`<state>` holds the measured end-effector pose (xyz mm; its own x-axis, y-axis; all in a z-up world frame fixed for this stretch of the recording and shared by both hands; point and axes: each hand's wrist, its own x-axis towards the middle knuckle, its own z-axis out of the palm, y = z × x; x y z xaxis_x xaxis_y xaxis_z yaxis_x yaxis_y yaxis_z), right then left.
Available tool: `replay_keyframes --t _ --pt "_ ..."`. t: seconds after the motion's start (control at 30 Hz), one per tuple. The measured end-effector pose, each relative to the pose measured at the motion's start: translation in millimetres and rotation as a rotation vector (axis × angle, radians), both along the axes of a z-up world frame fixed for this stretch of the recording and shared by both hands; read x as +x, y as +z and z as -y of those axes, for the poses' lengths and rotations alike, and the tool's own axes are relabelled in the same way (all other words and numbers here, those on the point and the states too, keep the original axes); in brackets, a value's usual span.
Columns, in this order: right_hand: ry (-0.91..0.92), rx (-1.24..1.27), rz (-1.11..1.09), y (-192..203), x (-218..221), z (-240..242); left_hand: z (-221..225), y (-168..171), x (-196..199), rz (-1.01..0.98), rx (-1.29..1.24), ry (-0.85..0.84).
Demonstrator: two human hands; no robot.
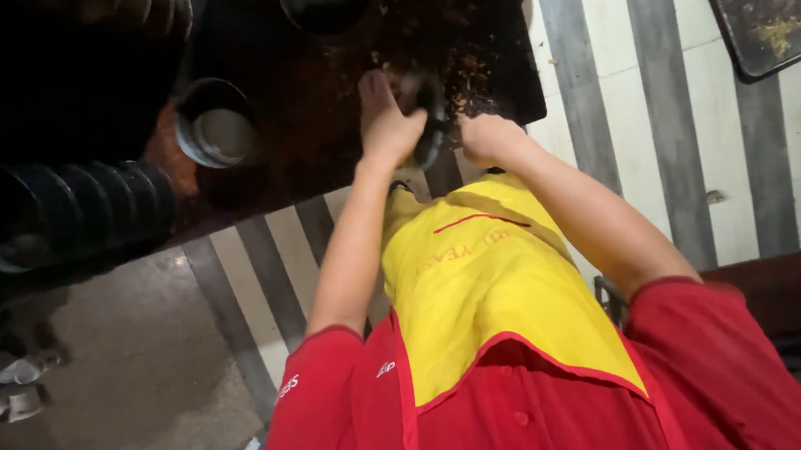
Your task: The person scrapes the inside of metal containers with a knife, shakes out the debris, and stacks them. They then scrape the work surface with the knife and collect the scrapings into a container.
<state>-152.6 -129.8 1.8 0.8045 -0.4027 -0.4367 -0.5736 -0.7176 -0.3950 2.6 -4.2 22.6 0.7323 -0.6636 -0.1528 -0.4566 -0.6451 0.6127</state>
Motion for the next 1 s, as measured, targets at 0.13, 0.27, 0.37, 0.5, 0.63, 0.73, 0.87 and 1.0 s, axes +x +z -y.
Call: replay_keyframes --t 0.13,0.27,0.37,0.5,0.63,0.73,0.87,1.0 --pt "0.033 -0.046 -0.006 -20 -6 -7 22 38 15 -0.199 0.158 0.002" --pt "0.159 0.072 -0.095 -62 -4 -8 5 -4 21 0.027 -0.141 -0.110" --pt "0.072 0.065 -0.014 -56 -7 -11 3 -8 8 0.154 -0.180 -0.061" --pt "0.056 0.111 0.042 -30 0 -12 -7 -15 0 0.155 -0.102 -0.009" --pt "-0.033 0.065 -0.044 -28 2 -4 -12 -5 -14 0.230 -0.325 0.011" --pt "0.024 0.038 -0.085 34 9 -6 -7 -28 12 -0.005 -0.147 0.024" --pt "-0.008 0.007 -0.046 -32 6 -3 11 2 15 0.025 -0.152 0.107" --pt "0.030 0.050 -0.042 -55 7 1 2 5 -1 0.130 -0.290 0.070"
